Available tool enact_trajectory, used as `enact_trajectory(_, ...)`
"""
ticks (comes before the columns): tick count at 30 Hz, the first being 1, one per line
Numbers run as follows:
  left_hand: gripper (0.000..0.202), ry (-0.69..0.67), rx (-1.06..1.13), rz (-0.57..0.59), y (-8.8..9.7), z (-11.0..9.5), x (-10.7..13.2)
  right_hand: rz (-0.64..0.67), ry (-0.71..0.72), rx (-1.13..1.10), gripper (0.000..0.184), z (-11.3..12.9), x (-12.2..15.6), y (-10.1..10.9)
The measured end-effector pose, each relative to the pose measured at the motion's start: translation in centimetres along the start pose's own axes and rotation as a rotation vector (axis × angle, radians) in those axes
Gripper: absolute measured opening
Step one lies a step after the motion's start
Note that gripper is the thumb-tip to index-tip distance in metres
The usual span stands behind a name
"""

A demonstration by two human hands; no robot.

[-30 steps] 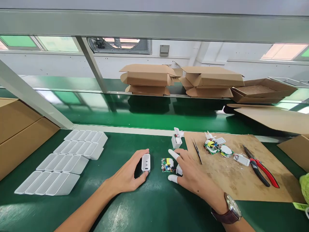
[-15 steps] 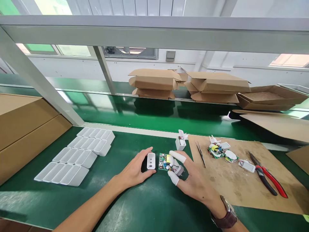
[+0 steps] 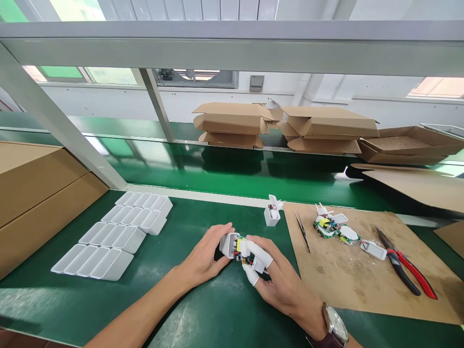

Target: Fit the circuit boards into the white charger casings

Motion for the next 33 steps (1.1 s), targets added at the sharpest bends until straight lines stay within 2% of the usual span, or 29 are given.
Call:
enact_trajectory(21, 0.075, -0.013, -0.012, 0.037, 0.04, -0.59, -0.08, -0.005, 0.007, 0.007, 0.065, -0.47, 0.43, -0.67)
enact_trajectory(33, 0.078, -0.012, -0.015, 0.029, 0.2, -0.75, -0.32, 0.015, -0.061, -0.012, 0.07, -0.67, 0.64, -0.55)
Point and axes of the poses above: each hand's wrist, its own x-axis away from the middle knuckle, its own y-axis out of the back of the hand, z = x × y, the point moved 3 cm from there along -x, towards the middle knuckle, and after that the axes turned 8 degrees about -x, right-handed, at the moved point
